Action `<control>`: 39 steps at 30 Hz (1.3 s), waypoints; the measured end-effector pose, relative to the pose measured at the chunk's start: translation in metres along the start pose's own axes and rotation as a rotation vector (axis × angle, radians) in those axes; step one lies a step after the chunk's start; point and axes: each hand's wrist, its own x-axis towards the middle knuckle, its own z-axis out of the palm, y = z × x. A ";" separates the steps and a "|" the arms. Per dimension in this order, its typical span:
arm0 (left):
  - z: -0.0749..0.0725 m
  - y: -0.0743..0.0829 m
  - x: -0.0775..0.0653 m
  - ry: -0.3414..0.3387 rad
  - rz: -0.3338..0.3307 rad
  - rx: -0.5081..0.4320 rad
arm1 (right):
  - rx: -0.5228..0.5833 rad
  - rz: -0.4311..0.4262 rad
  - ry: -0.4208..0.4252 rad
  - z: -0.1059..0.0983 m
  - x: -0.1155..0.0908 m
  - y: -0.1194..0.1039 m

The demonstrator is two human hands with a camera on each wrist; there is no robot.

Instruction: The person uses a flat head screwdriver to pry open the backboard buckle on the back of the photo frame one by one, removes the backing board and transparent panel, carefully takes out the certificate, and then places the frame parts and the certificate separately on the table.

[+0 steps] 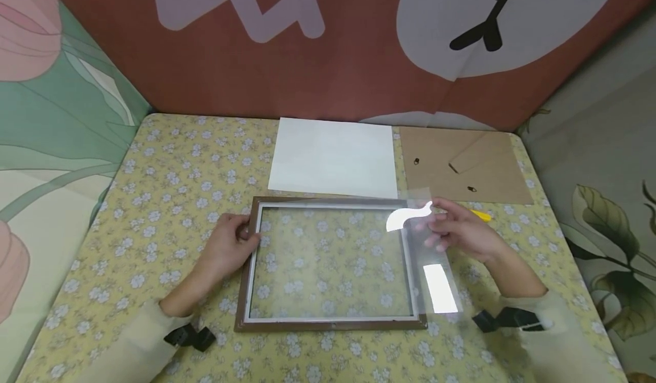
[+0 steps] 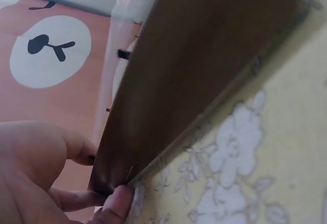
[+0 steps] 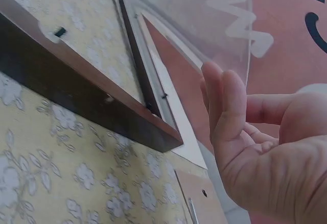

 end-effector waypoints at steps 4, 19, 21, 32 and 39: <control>0.001 -0.001 0.000 0.009 -0.002 0.006 | 0.059 -0.003 -0.023 -0.005 -0.002 -0.007; 0.000 -0.009 0.005 -0.075 -0.039 -0.140 | 0.116 -0.012 0.098 -0.004 0.041 -0.045; -0.001 -0.009 0.005 -0.078 -0.051 -0.139 | 0.122 -0.010 0.125 0.001 0.053 -0.050; -0.005 -0.010 0.006 -0.109 -0.061 -0.146 | 0.064 0.058 0.249 0.037 0.142 -0.065; -0.007 -0.011 0.007 -0.126 -0.056 -0.170 | 0.050 0.078 0.300 0.065 0.206 -0.068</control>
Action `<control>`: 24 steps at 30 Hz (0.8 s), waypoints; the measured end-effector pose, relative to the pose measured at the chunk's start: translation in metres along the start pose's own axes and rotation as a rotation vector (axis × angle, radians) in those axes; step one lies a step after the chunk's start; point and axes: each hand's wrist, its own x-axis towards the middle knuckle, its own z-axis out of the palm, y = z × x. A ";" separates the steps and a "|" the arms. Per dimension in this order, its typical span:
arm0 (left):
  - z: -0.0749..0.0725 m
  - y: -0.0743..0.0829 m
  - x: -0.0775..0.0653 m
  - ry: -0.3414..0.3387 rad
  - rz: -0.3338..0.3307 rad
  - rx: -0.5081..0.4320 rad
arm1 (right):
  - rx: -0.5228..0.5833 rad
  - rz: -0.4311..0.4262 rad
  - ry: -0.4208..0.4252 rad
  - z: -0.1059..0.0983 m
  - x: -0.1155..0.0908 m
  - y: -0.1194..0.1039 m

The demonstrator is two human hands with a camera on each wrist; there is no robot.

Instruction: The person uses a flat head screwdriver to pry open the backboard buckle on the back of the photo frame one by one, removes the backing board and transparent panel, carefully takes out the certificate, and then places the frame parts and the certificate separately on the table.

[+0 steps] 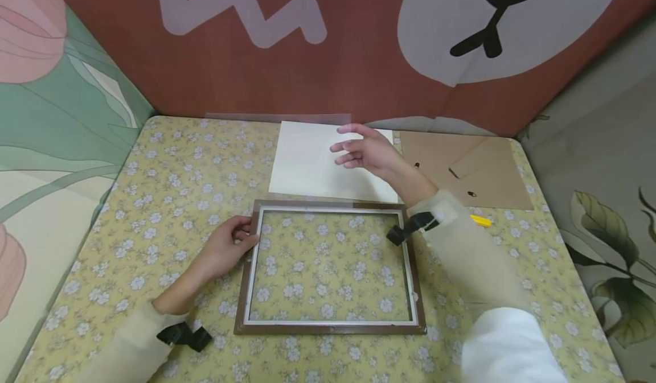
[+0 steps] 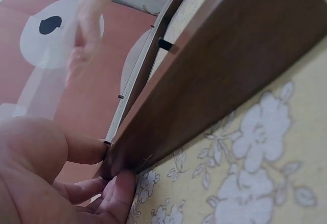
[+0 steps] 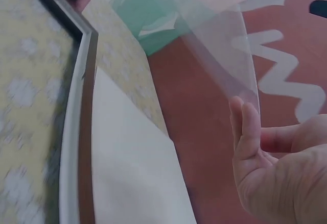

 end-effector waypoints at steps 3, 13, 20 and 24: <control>0.000 0.001 -0.001 -0.011 -0.001 0.001 | -0.042 0.013 0.017 0.018 0.021 0.000; 0.000 0.002 -0.001 -0.002 0.001 -0.005 | -0.007 0.065 0.043 0.071 0.077 0.009; 0.000 0.003 0.000 0.006 -0.003 0.004 | 0.027 0.071 0.072 0.098 0.102 0.024; 0.001 0.003 0.000 0.007 0.000 -0.001 | 0.031 0.068 0.070 0.113 0.110 0.031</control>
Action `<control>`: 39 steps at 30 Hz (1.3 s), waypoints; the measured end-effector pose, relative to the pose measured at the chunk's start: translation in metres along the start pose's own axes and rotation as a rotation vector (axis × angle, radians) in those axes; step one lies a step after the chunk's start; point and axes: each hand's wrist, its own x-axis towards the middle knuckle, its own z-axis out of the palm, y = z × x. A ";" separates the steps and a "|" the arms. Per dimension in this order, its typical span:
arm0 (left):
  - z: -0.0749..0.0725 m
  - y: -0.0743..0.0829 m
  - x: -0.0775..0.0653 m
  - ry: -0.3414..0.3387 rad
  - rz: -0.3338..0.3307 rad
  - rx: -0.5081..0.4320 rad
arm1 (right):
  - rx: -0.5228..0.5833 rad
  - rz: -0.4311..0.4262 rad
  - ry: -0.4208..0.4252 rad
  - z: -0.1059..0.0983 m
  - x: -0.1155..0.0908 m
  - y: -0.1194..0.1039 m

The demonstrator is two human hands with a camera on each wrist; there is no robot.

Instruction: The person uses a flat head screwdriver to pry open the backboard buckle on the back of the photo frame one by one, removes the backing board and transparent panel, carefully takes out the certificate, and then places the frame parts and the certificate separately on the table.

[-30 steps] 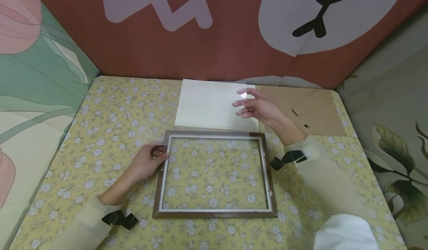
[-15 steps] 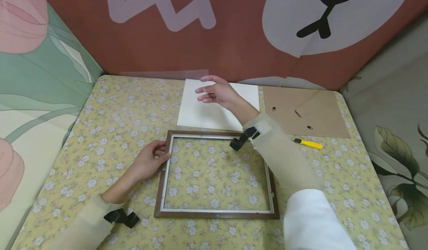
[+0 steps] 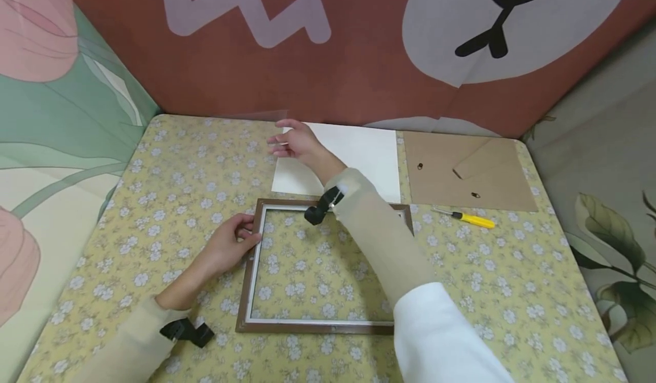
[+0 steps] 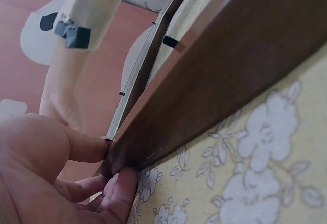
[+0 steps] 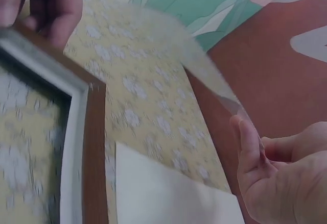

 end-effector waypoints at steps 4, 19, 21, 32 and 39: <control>-0.001 -0.001 0.000 -0.003 -0.004 -0.001 | 0.011 -0.007 0.000 0.016 0.006 0.005; 0.001 0.001 0.008 -0.046 0.012 -0.008 | -0.241 0.024 0.034 0.025 0.005 0.024; 0.002 0.001 0.008 -0.052 0.009 -0.008 | -0.363 0.022 0.030 0.022 -0.001 0.022; -0.015 -0.001 0.010 -0.097 0.025 0.031 | -0.772 -0.217 0.023 -0.024 -0.054 -0.016; -0.086 0.033 0.023 0.032 0.258 0.278 | -1.112 -0.459 0.080 -0.133 -0.148 -0.048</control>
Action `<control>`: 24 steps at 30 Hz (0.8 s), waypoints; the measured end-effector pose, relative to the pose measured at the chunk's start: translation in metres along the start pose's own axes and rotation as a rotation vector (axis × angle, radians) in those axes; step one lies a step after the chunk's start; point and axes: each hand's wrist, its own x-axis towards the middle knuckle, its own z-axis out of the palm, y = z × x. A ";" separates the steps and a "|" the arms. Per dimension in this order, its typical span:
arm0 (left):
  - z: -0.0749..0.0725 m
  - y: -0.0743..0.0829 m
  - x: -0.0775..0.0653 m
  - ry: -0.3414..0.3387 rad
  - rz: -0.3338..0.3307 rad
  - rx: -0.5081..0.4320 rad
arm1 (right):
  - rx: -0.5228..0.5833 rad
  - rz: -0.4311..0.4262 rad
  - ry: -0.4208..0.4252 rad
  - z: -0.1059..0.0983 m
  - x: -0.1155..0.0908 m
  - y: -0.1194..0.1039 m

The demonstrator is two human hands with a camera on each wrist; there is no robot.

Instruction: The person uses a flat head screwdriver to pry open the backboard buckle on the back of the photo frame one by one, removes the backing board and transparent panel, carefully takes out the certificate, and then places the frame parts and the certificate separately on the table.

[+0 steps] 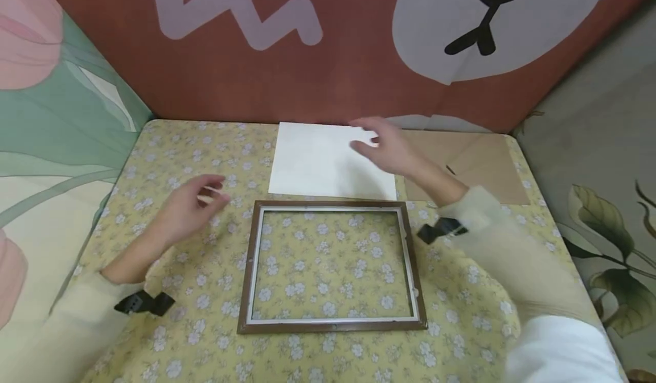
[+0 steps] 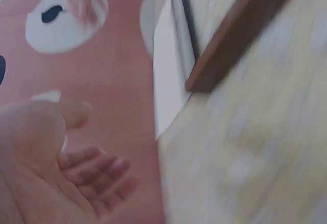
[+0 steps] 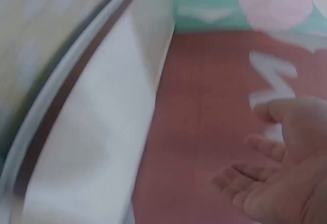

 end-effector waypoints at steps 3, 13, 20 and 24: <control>-0.039 -0.003 0.018 0.078 0.082 0.185 | -0.141 -0.043 0.065 -0.043 -0.045 0.032; -0.055 -0.061 0.025 0.165 0.015 0.554 | -0.481 0.090 0.130 -0.093 -0.150 0.134; -0.026 -0.092 0.014 0.075 -0.029 0.573 | -0.502 0.219 0.090 -0.081 -0.185 0.172; -0.019 -0.098 0.011 0.052 -0.041 0.542 | -0.485 0.242 0.071 -0.077 -0.190 0.179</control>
